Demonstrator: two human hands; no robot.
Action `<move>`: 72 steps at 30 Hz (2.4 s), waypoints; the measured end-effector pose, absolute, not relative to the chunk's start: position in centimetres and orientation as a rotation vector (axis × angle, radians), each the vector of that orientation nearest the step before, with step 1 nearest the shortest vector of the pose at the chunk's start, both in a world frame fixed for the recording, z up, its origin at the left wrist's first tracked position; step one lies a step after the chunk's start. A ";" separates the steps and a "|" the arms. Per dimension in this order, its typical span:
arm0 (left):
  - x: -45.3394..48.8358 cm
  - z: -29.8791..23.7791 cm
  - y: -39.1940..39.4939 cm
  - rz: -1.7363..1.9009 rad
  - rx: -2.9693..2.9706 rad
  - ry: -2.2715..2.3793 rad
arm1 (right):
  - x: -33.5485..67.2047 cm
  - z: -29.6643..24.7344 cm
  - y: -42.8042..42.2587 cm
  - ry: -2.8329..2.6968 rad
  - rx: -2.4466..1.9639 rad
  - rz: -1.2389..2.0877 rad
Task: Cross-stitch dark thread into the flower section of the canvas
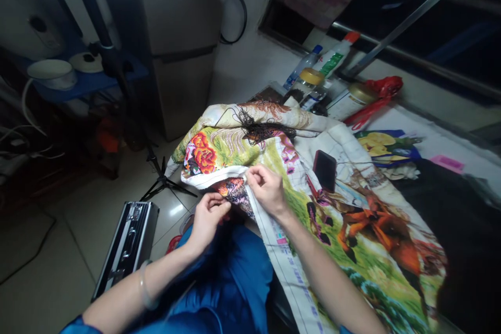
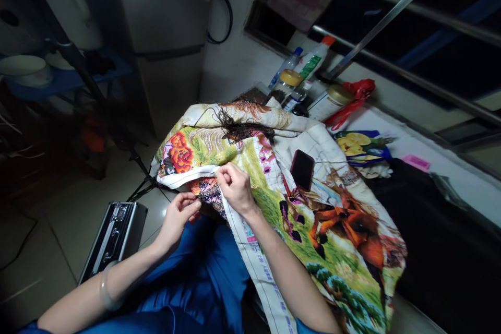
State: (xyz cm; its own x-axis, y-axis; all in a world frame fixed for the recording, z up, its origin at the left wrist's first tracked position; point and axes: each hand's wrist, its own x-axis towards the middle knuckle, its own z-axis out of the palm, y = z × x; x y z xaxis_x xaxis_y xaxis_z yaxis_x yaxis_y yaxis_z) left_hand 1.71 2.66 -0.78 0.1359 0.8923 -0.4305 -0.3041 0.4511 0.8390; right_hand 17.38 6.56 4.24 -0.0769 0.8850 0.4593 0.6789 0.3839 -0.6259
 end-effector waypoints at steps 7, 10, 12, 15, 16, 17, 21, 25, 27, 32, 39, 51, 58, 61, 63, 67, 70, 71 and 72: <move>1.2 -0.7 1.7 1.098 0.680 1.086 | 17.4 3.7 6.8 -1.834 -1.327 0.139; 0.0 -0.7 0.8 1.208 0.873 1.125 | 17.6 3.5 7.0 -1.859 -1.316 0.117; -0.7 -0.7 0.6 1.324 0.975 1.146 | 17.6 3.5 7.0 -1.908 -1.291 0.137; -1.2 -1.1 0.9 1.441 1.053 1.195 | 17.5 3.3 7.0 -1.906 -1.293 0.138; -1.2 -1.3 1.0 1.443 1.073 1.205 | 17.5 3.1 7.0 -1.868 -1.315 0.121; -1.2 -1.4 1.2 1.428 1.104 1.208 | 17.5 3.0 7.0 -1.816 -1.342 0.099; -0.5 -2.2 2.2 1.354 1.390 1.201 | 17.6 2.7 7.0 -1.644 -1.394 0.013; 0.0 -3.0 3.5 1.439 1.728 1.165 | 17.5 2.7 6.9 -1.708 -1.390 0.010; 0.1 -3.4 4.0 1.518 1.820 1.137 | 17.6 2.7 6.9 -1.630 -1.430 0.005; 0.4 -3.7 4.6 1.586 1.925 1.120 | 18.0 1.9 7.1 -1.435 -1.488 0.023; 0.3 -1.1 3.2 1.594 1.908 1.063 | 17.6 2.2 6.8 -1.657 -1.358 -0.092; -1.3 -1.2 -0.2 1.457 1.648 0.829 | 17.4 1.9 7.0 -1.736 -1.334 -0.087; 0.5 -2.1 2.1 1.437 1.679 1.091 | 18.0 2.2 7.1 -1.345 -1.529 -0.245; 0.7 -1.9 3.0 1.503 2.008 1.097 | 17.7 2.2 7.0 -1.407 -1.487 -0.243; 0.9 -1.6 3.9 1.442 2.290 1.139 | 17.5 2.1 6.9 -1.544 -1.409 -0.214; 1.3 -1.4 5.4 1.257 2.598 1.158 | 17.6 2.0 7.0 -1.593 -1.351 -0.137; 0.8 -1.5 5.7 1.238 2.518 1.065 | 17.9 1.8 7.1 -1.576 -1.388 -0.084; 0.5 -1.4 5.7 1.230 2.427 1.025 | 18.0 1.7 7.1 -1.587 -1.394 -0.078; 0.0 -1.3 5.5 1.205 2.322 0.967 | 18.0 1.7 7.1 -1.599 -1.396 -0.077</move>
State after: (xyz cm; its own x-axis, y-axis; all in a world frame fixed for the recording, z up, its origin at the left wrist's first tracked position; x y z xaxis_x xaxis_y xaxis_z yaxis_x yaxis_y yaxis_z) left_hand -0.01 5.51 -1.32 0.4052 0.7088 0.5774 0.4101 -0.7054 0.5781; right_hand 18.00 7.13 1.66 0.1334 0.7243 0.6764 0.7856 0.3388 -0.5177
